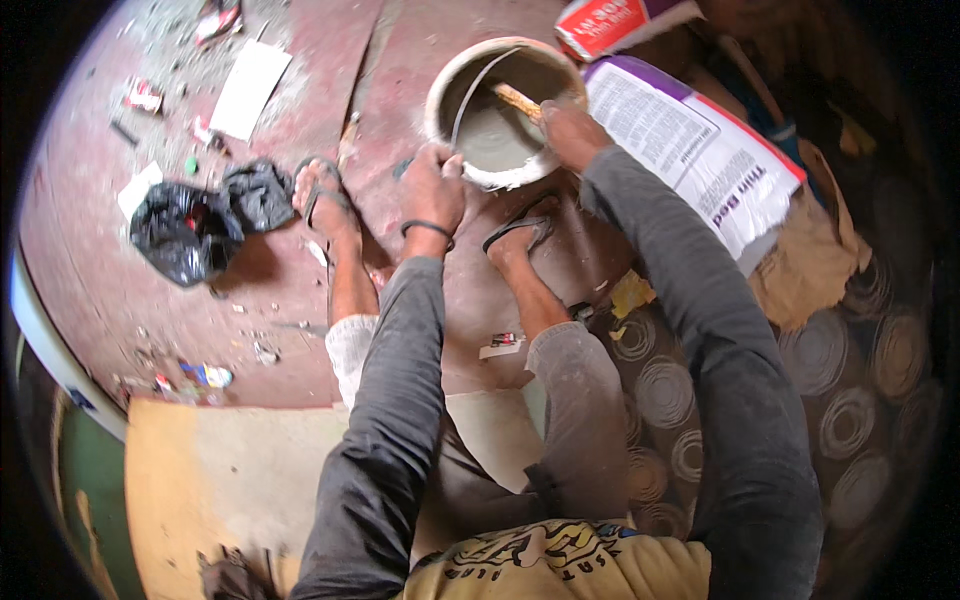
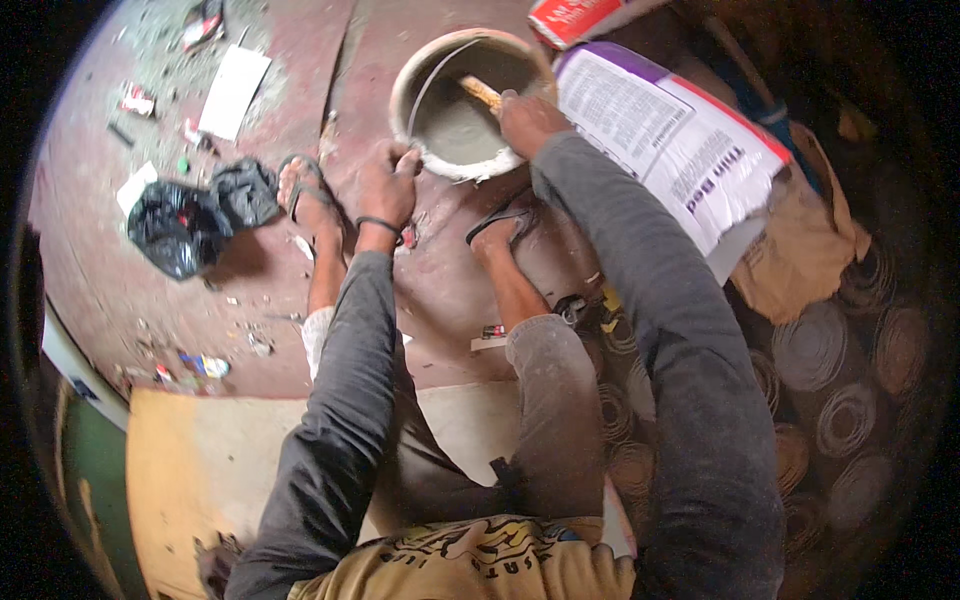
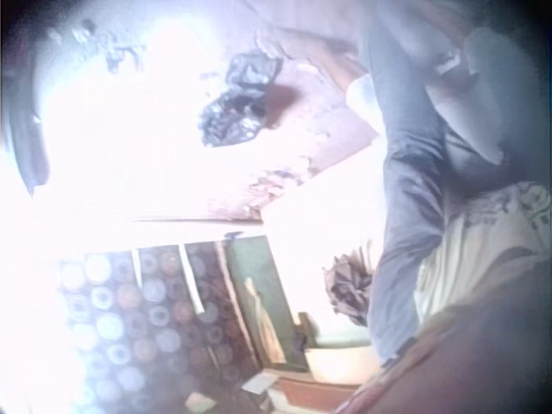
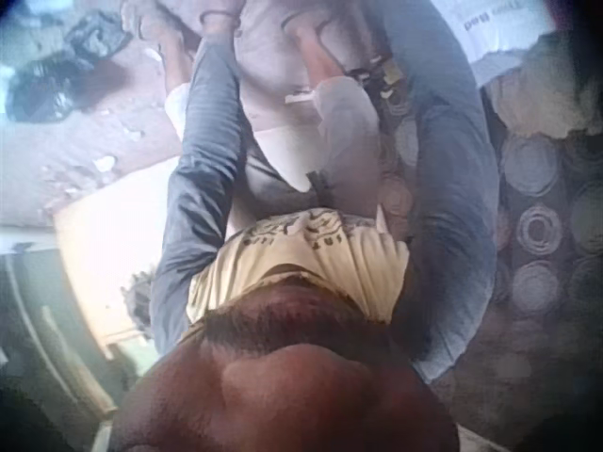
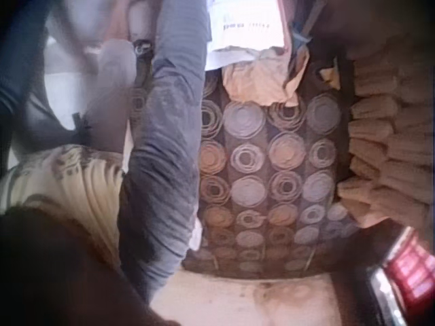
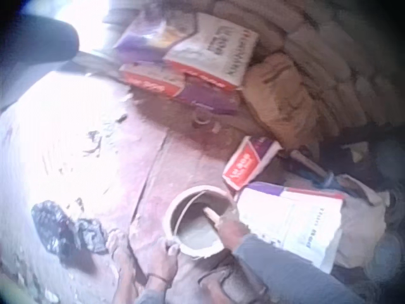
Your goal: The person mixes mortar in a bucket using a trowel, then scoops a small amount onto the trowel and carries it through a doorway.
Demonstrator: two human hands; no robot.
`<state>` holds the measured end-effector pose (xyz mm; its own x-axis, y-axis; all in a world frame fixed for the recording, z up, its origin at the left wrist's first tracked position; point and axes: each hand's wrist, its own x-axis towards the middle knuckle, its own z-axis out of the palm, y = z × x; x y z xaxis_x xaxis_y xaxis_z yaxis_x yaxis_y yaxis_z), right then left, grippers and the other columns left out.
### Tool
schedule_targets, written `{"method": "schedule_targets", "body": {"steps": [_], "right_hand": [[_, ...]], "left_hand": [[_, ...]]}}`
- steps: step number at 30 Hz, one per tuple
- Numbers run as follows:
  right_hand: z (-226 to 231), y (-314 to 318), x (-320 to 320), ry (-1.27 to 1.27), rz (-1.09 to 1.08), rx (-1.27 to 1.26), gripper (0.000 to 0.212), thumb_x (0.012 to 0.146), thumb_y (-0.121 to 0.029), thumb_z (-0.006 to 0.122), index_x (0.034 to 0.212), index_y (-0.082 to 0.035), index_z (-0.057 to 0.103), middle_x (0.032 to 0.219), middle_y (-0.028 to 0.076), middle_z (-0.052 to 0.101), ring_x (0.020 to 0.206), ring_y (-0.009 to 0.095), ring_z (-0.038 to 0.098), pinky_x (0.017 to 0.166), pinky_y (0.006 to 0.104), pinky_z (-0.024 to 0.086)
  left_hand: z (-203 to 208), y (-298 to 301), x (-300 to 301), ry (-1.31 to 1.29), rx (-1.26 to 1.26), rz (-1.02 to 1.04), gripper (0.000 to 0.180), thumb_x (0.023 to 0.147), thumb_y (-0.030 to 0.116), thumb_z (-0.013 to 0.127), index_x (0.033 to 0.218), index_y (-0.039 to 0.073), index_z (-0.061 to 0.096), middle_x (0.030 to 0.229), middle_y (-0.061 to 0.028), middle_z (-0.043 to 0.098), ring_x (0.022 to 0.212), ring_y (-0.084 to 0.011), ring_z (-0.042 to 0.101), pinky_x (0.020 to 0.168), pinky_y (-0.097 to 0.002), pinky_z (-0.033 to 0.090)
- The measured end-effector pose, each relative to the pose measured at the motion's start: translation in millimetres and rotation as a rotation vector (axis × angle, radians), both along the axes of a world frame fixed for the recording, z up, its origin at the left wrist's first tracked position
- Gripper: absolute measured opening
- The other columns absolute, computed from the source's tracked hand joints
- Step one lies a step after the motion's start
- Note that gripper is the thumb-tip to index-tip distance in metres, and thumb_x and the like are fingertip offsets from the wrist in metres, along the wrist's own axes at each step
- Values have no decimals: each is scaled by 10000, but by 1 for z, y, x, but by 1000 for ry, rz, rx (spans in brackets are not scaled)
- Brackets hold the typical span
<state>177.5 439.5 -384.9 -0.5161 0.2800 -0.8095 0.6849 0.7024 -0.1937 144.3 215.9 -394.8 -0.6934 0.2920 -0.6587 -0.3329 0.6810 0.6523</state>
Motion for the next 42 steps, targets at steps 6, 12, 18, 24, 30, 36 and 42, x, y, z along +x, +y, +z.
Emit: {"method": "schedule_targets", "body": {"steps": [6, 12, 18, 24, 30, 36, 42], "right_hand": [[14, -11, 1, -157, 168, -35, 285, 876, -129, 425, 1037, 37, 591, 981, 220, 642, 944, 346, 630, 830, 440, 485], [-21, -11, 45, -34, 73, 118, 269, 883, -146, 432, 985, 30, 609, 921, 246, 638, 892, 348, 633, 819, 454, 476], [4, -3, 11, -106, -50, 17, 296, 911, -168, 408, 1023, 37, 590, 978, 220, 634, 960, 355, 606, 829, 448, 455], [1, -27, 35, -105, 64, -66, 305, 905, -181, 420, 1071, 28, 567, 959, 252, 624, 924, 372, 615, 808, 456, 467], [-11, -15, 45, -129, -98, 128, 306, 899, -193, 425, 1071, 17, 566, 994, 262, 611, 935, 375, 612, 807, 461, 467], [-8, -4, 24, -82, -89, -46, 321, 924, -256, 420, 977, 7, 595, 889, 230, 632, 836, 392, 620, 736, 481, 471], [-31, -30, 78, -215, 11, -26, 354, 928, -282, 439, 1062, 12, 586, 941, 261, 621, 950, 364, 605, 839, 443, 448]], "left_hand": [[2, 17, -3, -28, 70, -25, 137, 856, 107, 588, 786, -10, 569, 719, -91, 642, 684, -147, 612, 659, -277, 477], [13, 23, -5, -126, 119, 37, 124, 846, 99, 586, 805, -16, 565, 685, -115, 611, 629, -174, 573, 619, -307, 454], [3, 11, -4, -66, 99, -16, 139, 846, 107, 589, 783, -15, 567, 700, -111, 624, 649, -179, 589, 641, -304, 463], [1, 10, -5, -35, 84, -22, 135, 854, 101, 589, 776, -8, 568, 708, -80, 638, 661, -129, 597, 645, -260, 473], [8, 21, 0, 3, 97, -6, 128, 844, 95, 594, 772, -9, 576, 700, -84, 639, 659, -145, 603, 641, -279, 476], [21, 21, -10, -34, 18, -47, 159, 827, 152, 609, 806, -5, 591, 779, -177, 633, 744, -298, 616, 702, -378, 464], [10, 24, 2, -52, 74, -15, 150, 826, 143, 596, 814, -7, 594, 770, -161, 638, 723, -269, 616, 686, -354, 466]]}}
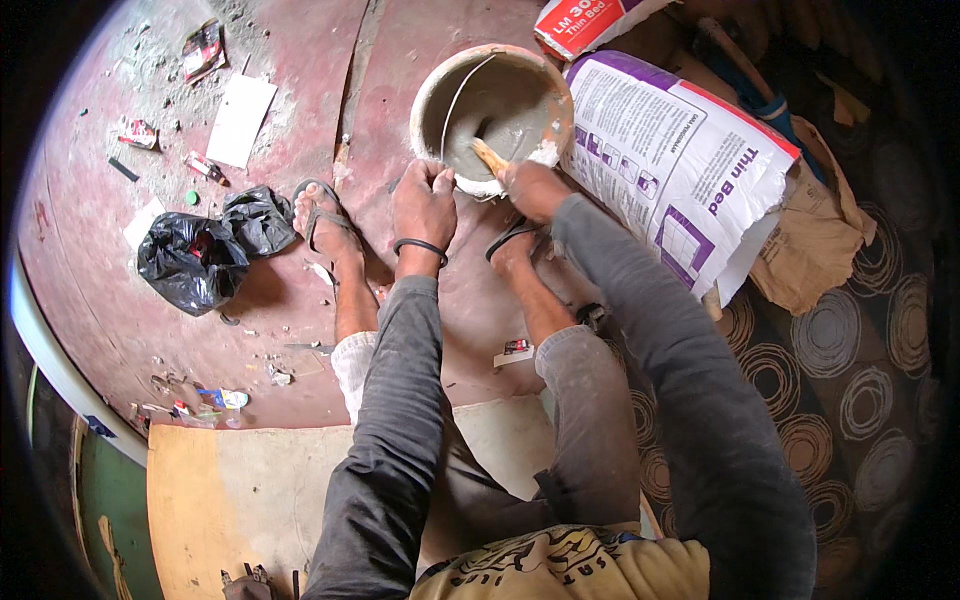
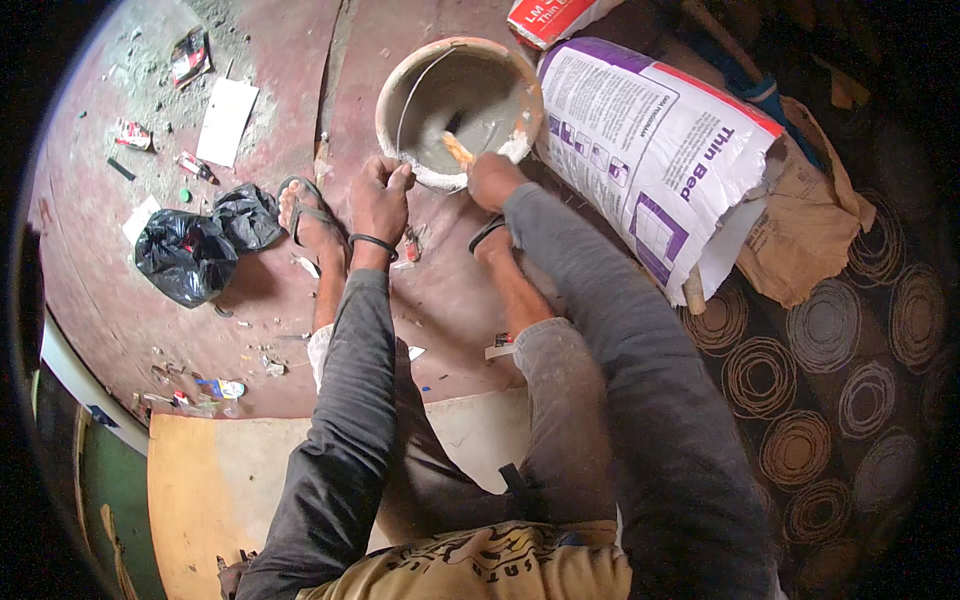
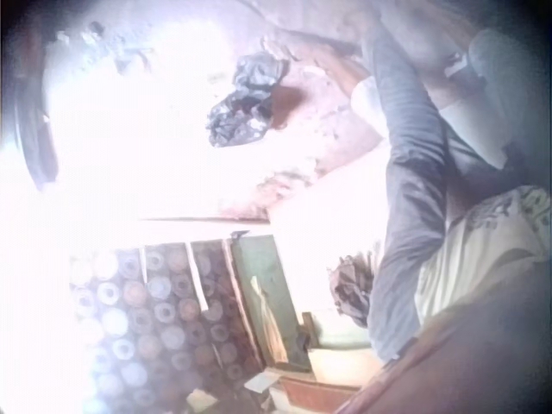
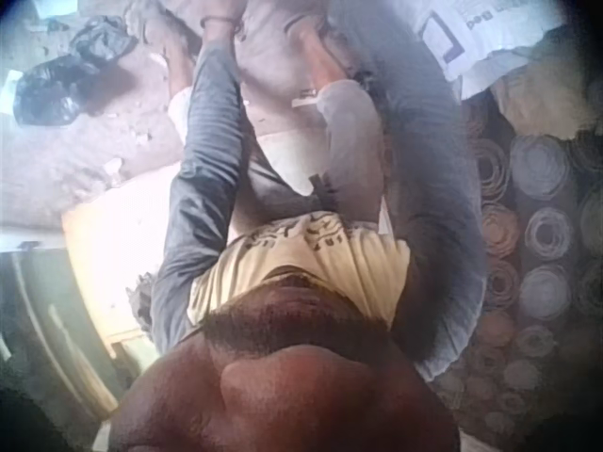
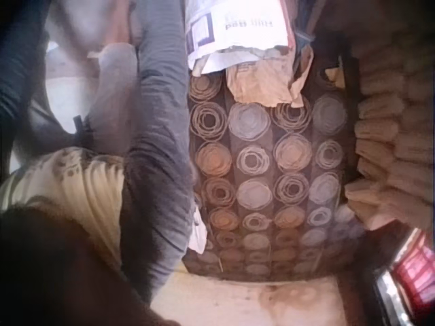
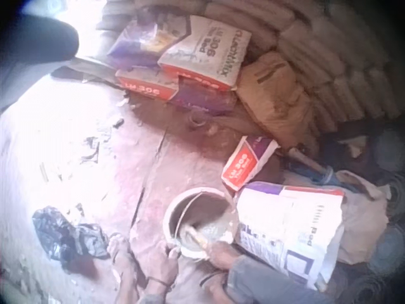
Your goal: The person mixes mortar in a bucket using a trowel, then scoops a small amount onto the trowel and carries it through a doorway.
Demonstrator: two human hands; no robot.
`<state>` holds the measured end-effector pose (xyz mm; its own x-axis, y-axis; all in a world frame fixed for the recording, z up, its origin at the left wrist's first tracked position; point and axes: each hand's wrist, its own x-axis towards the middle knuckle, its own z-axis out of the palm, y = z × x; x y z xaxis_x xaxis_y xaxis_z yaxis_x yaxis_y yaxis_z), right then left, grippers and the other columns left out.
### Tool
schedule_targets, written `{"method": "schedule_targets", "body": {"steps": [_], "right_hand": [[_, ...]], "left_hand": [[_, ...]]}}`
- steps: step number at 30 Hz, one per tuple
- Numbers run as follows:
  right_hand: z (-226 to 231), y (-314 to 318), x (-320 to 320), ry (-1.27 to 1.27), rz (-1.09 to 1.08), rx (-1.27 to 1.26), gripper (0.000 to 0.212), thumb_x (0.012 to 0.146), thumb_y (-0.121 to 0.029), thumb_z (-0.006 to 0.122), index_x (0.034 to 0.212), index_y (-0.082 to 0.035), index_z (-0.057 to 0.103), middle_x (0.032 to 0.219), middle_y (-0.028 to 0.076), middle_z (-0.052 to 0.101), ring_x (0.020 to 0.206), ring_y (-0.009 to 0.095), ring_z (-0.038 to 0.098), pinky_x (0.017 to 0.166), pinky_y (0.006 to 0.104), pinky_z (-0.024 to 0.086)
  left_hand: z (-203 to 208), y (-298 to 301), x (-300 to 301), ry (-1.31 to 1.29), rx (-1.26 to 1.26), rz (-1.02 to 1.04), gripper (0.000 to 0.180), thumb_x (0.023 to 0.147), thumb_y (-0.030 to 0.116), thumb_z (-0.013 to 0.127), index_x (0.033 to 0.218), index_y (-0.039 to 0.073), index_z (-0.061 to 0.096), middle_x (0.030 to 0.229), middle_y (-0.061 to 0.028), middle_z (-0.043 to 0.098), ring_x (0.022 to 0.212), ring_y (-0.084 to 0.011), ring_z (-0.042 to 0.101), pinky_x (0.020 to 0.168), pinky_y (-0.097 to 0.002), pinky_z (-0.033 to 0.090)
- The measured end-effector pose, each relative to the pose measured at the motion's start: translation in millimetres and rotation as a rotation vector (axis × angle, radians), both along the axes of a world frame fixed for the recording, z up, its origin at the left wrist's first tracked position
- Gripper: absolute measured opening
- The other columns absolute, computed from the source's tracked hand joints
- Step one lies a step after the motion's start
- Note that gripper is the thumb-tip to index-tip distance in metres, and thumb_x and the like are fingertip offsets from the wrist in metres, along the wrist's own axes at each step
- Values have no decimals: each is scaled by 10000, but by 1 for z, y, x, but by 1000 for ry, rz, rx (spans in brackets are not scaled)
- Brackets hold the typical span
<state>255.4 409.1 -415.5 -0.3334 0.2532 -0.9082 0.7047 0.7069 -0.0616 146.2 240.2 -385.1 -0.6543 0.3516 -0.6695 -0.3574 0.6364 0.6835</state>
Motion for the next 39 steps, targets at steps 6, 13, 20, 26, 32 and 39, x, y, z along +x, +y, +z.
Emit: {"method": "schedule_targets", "body": {"steps": [6, 13, 20, 26, 32, 39], "right_hand": [[12, -5, -18, 71, -162, 240, 396, 931, -319, 400, 1044, 28, 555, 923, 243, 633, 927, 347, 623, 823, 472, 467], [12, 17, -44, 98, -133, 122, 294, 911, -218, 422, 1006, -14, 610, 948, 249, 631, 897, 372, 627, 768, 469, 486], [45, -3, -23, 181, 49, -74, 323, 960, -266, 383, 958, 18, 539, 824, 258, 589, 822, 410, 587, 696, 492, 440], [135, -13, -20, 309, -138, 55, 302, 958, -271, 385, 905, 4, 498, 733, 282, 571, 722, 482, 554, 608, 538, 401], [100, 7, 18, 267, -183, 149, 316, 967, -292, 370, 940, -4, 496, 732, 296, 547, 714, 487, 533, 592, 525, 384], [92, -2, 67, 360, -255, 155, 370, 975, -326, 355, 911, 0, 518, 609, 211, 491, 543, 378, 502, 524, 455, 383]], "left_hand": [[6, -2, -8, -3, -19, 31, 160, 821, 157, 601, 836, -2, 597, 794, -187, 632, 753, -322, 616, 705, -388, 464], [-1, -8, -5, 53, -44, -7, 145, 839, 126, 597, 801, -15, 599, 729, -114, 654, 689, -176, 622, 660, -300, 475], [-2, -7, -7, 49, -67, -11, 143, 822, 133, 612, 820, -10, 608, 742, -130, 654, 702, -214, 630, 672, -322, 478], [-3, -15, -7, 59, -99, 21, 145, 803, 150, 621, 812, 6, 605, 776, -169, 630, 738, -286, 615, 689, -370, 467], [17, -7, -16, -69, -121, 12, 144, 827, 193, 602, 868, 55, 602, 834, -192, 632, 832, -359, 610, 738, -433, 459], [21, -9, -14, -54, -146, 30, 158, 810, 185, 611, 856, 34, 611, 821, -190, 636, 814, -350, 616, 733, -417, 464]]}}
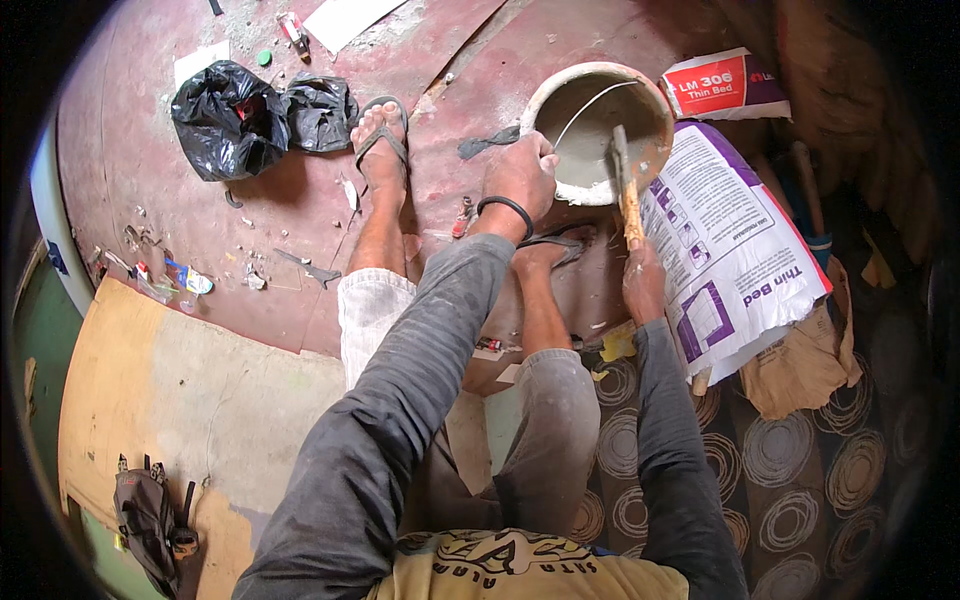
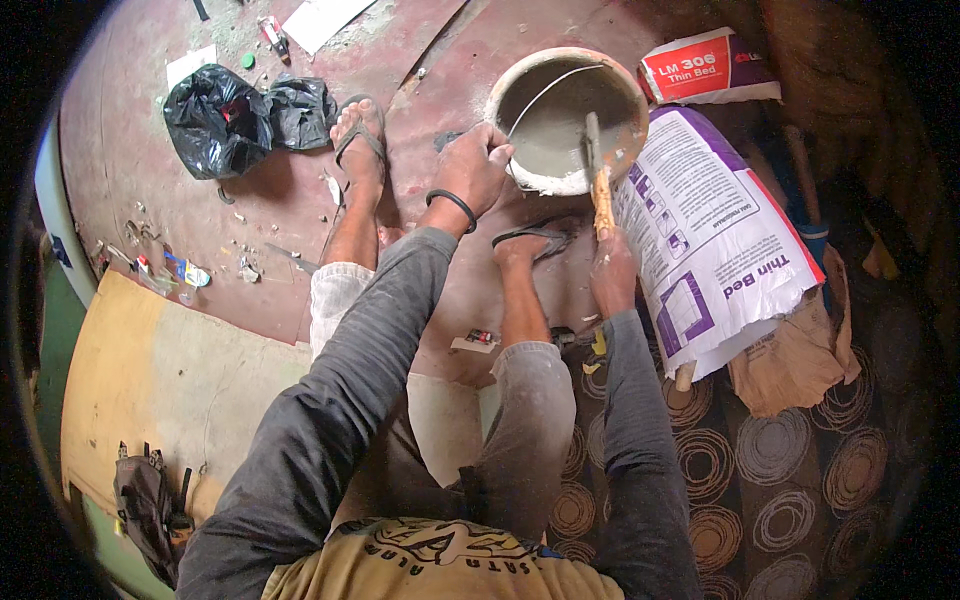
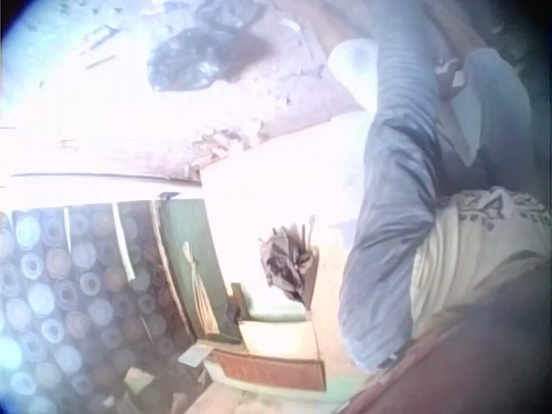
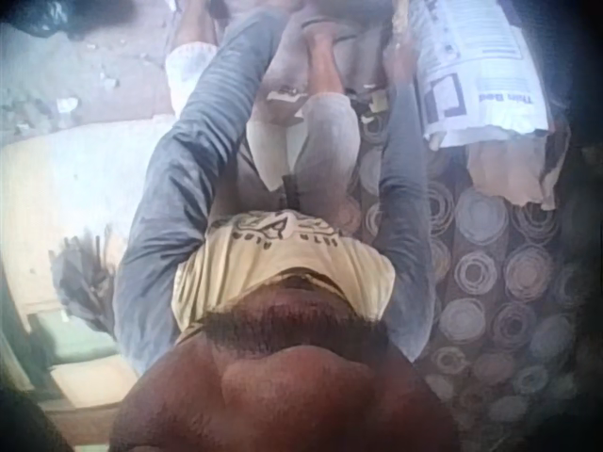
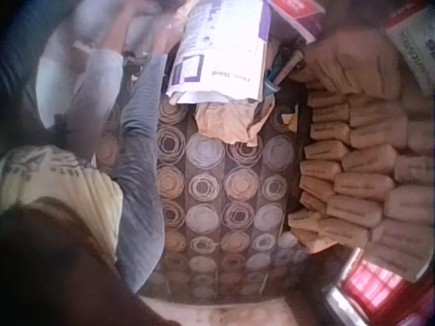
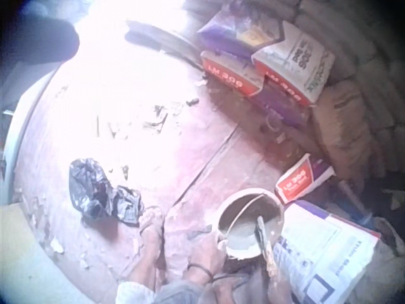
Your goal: The person mixes mortar in a bucket using a trowel, then scoops a small amount onto the trowel and carries it through a doorway.
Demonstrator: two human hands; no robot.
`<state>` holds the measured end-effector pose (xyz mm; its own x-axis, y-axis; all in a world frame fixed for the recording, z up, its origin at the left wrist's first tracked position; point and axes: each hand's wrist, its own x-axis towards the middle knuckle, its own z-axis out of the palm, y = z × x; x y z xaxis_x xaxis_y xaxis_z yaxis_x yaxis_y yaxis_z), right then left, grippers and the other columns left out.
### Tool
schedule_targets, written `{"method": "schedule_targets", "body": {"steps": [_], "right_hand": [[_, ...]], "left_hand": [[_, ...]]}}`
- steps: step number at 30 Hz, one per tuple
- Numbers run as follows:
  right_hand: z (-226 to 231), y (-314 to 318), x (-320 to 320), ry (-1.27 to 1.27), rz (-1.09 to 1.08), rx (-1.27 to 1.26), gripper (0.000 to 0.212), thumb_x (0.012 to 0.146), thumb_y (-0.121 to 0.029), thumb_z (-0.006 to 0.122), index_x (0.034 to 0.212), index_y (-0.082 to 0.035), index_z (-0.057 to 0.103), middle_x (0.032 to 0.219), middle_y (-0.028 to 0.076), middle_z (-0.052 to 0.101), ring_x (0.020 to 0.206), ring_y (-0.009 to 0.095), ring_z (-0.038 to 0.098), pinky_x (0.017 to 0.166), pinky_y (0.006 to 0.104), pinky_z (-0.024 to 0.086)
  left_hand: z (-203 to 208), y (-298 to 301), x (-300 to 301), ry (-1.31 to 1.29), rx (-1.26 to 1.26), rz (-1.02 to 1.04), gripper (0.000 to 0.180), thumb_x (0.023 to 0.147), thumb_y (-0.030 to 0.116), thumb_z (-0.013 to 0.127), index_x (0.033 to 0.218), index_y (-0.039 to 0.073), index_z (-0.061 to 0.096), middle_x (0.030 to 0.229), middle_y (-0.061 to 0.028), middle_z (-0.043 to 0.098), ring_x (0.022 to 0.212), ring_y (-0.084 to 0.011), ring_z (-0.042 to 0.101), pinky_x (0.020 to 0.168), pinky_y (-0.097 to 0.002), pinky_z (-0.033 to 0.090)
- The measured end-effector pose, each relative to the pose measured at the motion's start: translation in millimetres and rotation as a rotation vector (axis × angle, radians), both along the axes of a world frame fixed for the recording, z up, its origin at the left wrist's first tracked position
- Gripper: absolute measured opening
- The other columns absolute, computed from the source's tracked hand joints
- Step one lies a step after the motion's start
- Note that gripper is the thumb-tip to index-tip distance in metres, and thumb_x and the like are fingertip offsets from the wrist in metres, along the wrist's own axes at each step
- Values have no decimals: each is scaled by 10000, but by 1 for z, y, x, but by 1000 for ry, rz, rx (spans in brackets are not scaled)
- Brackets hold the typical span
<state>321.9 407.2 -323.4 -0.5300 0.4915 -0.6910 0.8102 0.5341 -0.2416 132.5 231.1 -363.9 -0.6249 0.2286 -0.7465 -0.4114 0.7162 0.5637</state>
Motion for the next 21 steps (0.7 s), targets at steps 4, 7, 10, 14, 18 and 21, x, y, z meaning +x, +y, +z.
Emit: {"method": "schedule_targets", "body": {"steps": [4, 7, 10, 14, 18, 21], "right_hand": [[-3, 14, 14, -4, 161, 30, 370, 972, -326, 368, 900, 1, 524, 554, 123, 451, 503, 229, 500, 487, 394, 386], [3, 36, -6, -55, 92, 20, 362, 965, -322, 383, 873, -5, 531, 548, 93, 449, 474, 176, 479, 442, 360, 373], [2, 52, -94, 26, 226, -53, 311, 927, -255, 422, 810, -4, 564, 598, 116, 499, 499, 209, 494, 440, 355, 384], [-14, 4, -196, -302, 693, -8, 205, 825, -137, 518, 857, 4, 663, 830, 229, 642, 836, 347, 645, 706, 418, 521], [-2, -16, -160, -352, 796, -118, 235, 850, -146, 485, 928, 5, 649, 924, 229, 640, 864, 363, 640, 777, 449, 508], [21, 8, -175, -253, 859, -43, 226, 864, -135, 455, 995, 6, 575, 876, 228, 620, 800, 385, 628, 721, 489, 490]], "left_hand": [[-1, 2, 0, 9, -10, 17, 145, 811, 182, 609, 850, 42, 609, 808, -184, 636, 803, -352, 614, 728, -418, 462], [-1, 4, 0, -4, 2, 16, 146, 810, 179, 610, 850, 39, 609, 806, -183, 637, 799, -350, 614, 724, -416, 462], [0, -1, -1, 27, -21, -5, 148, 810, 178, 612, 849, 35, 610, 805, -183, 638, 794, -343, 616, 719, -412, 463], [-8, 9, 5, 36, 6, 19, 149, 808, 175, 621, 845, 32, 605, 795, -179, 635, 778, -328, 617, 707, -408, 463], [-10, 2, 5, 34, 7, 34, 151, 803, 171, 629, 832, 27, 597, 775, -175, 631, 758, -320, 618, 696, -400, 462], [-10, -7, 7, 67, 5, 34, 155, 804, 173, 630, 831, 25, 593, 775, -176, 629, 747, -321, 617, 695, -399, 463]]}}
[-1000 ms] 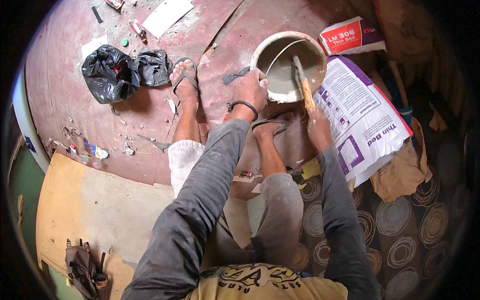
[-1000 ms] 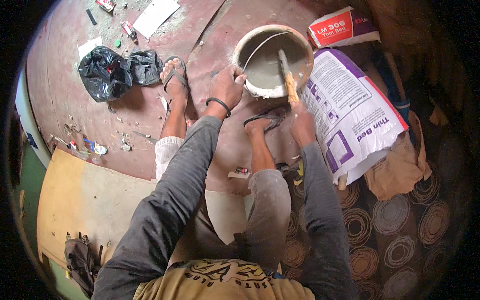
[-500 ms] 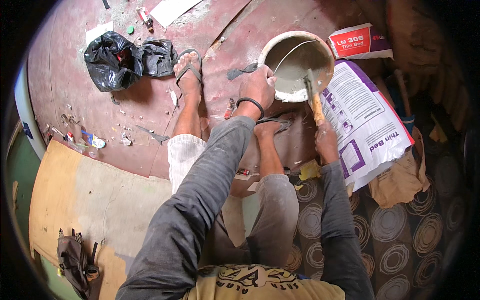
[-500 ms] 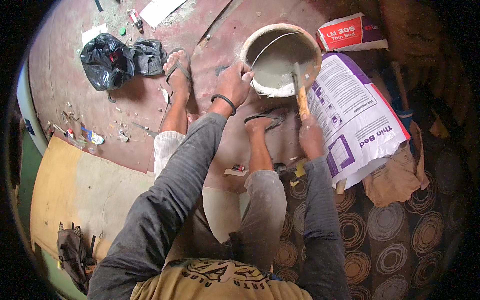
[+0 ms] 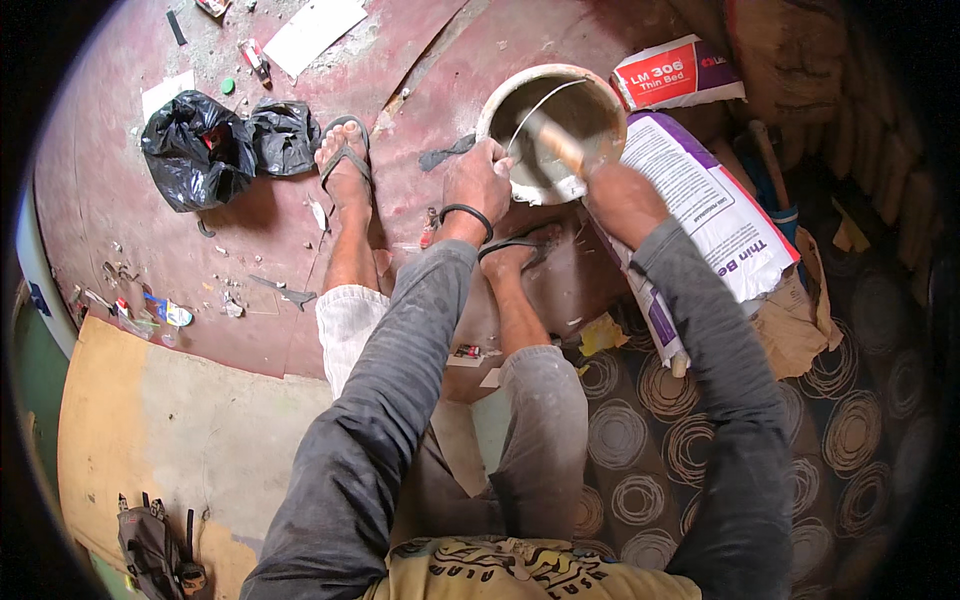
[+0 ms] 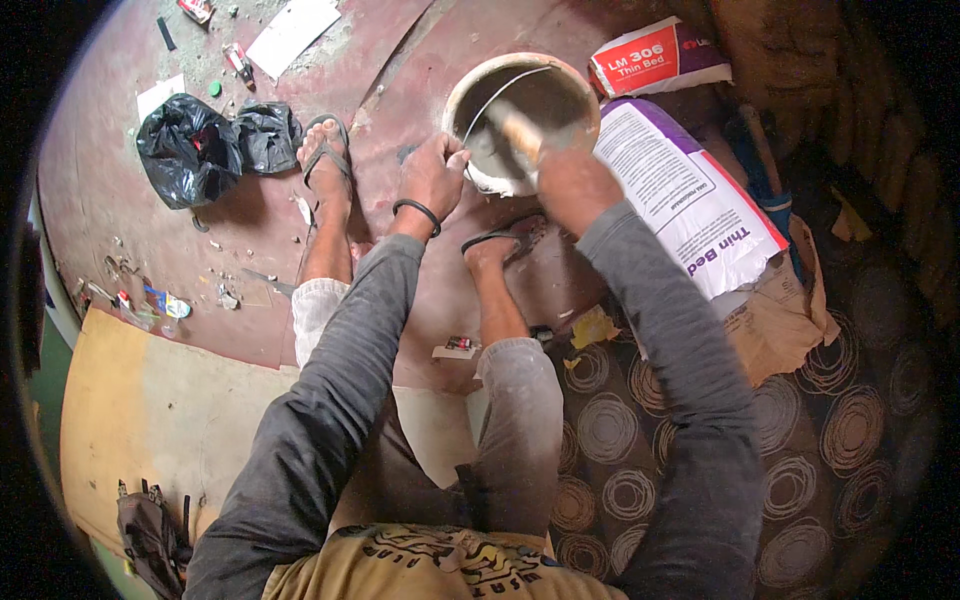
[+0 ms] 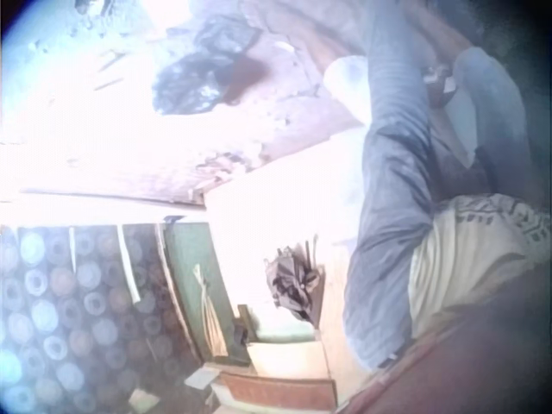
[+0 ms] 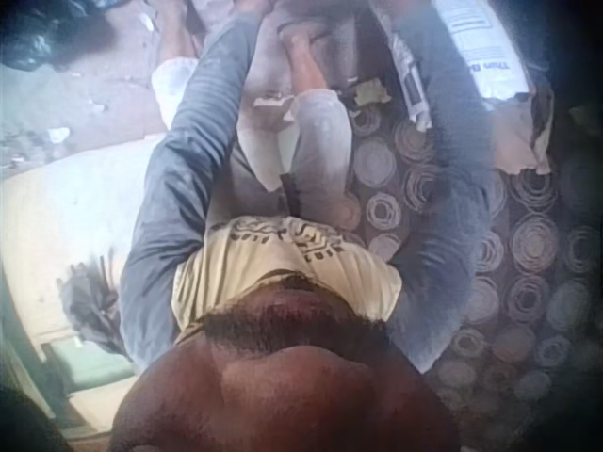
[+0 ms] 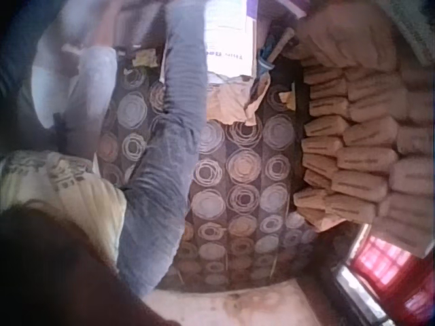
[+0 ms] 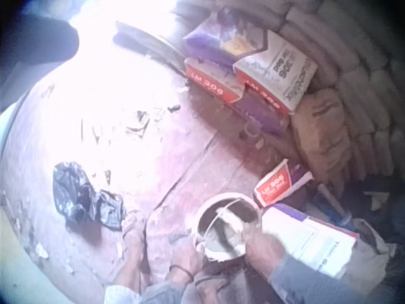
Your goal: The person mixes mortar in a bucket using a trowel, then scoops a small amount onto the trowel and carries it through a doorway.
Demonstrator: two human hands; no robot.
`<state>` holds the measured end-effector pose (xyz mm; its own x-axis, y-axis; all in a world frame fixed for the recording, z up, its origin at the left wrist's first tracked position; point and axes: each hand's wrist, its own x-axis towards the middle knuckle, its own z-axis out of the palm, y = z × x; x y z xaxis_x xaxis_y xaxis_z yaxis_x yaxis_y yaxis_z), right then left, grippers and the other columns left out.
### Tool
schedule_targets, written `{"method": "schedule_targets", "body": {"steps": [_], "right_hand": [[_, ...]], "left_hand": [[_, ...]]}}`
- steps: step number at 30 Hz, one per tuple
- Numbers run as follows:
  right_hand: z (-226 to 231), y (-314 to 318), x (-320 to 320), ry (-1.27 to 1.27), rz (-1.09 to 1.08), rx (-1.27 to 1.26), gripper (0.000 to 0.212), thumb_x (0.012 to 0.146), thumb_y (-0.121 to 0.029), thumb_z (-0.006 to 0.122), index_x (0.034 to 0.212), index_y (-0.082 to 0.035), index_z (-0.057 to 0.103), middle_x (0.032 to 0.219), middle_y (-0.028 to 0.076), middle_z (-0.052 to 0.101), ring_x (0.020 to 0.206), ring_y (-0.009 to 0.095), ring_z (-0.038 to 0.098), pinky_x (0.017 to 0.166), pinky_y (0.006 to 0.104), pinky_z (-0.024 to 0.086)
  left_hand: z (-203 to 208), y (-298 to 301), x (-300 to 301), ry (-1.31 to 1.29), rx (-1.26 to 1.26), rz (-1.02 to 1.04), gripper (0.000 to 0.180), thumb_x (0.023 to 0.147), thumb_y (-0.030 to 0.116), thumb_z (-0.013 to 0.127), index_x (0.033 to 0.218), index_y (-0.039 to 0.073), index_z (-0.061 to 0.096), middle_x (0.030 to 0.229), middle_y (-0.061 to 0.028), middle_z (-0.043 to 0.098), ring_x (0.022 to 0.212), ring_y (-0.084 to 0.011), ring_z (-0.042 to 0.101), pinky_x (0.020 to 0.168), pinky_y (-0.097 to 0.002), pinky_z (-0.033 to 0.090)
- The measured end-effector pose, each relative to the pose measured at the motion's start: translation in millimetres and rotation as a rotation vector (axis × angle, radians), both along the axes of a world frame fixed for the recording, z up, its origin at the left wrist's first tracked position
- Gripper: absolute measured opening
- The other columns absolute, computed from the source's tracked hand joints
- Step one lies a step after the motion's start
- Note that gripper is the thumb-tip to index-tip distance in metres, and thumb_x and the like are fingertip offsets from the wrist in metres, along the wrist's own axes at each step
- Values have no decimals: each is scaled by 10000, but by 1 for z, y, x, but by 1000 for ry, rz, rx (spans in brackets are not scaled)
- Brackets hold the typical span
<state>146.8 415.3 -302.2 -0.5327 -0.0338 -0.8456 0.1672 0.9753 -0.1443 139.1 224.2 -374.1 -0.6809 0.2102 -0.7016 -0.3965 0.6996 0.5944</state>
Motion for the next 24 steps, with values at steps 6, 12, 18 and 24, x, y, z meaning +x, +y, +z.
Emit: {"method": "schedule_targets", "body": {"steps": [6, 12, 18, 24], "right_hand": [[-51, 84, 21, 51, -20, 69, 252, 917, -177, 380, 1059, -12, 508, 839, 263, 587, 752, 422, 598, 657, 517, 459], [-72, 9, 143, -150, -1388, -274, 211, 931, -207, 462, 1011, -28, 540, 735, 153, 535, 648, 273, 525, 568, 379, 434], [-23, -62, 85, -35, -1438, -286, 228, 952, -232, 457, 925, -18, 531, 662, 50, 493, 513, 140, 457, 444, 314, 383], [-72, -25, 42, 84, -837, 5, 157, 827, -119, 529, 873, 4, 614, 831, 222, 640, 832, 376, 624, 718, 447, 499]], "left_hand": [[-6, 3, 0, -43, 16, 10, 143, 842, 188, 584, 896, 56, 591, 835, -206, 631, 830, -379, 607, 744, -449, 458], [-4, 10, -1, -19, -4, -22, 156, 837, 203, 592, 898, 60, 595, 829, -201, 633, 823, -376, 611, 737, -445, 463], [-9, -4, -3, -5, -36, -23, 155, 831, 189, 602, 864, 38, 603, 820, -196, 632, 800, -342, 614, 728, -414, 462], [-17, 14, 3, 5, 82, 12, 150, 841, 147, 599, 809, 1, 588, 756, -125, 649, 697, -193, 621, 666, -316, 472]]}}
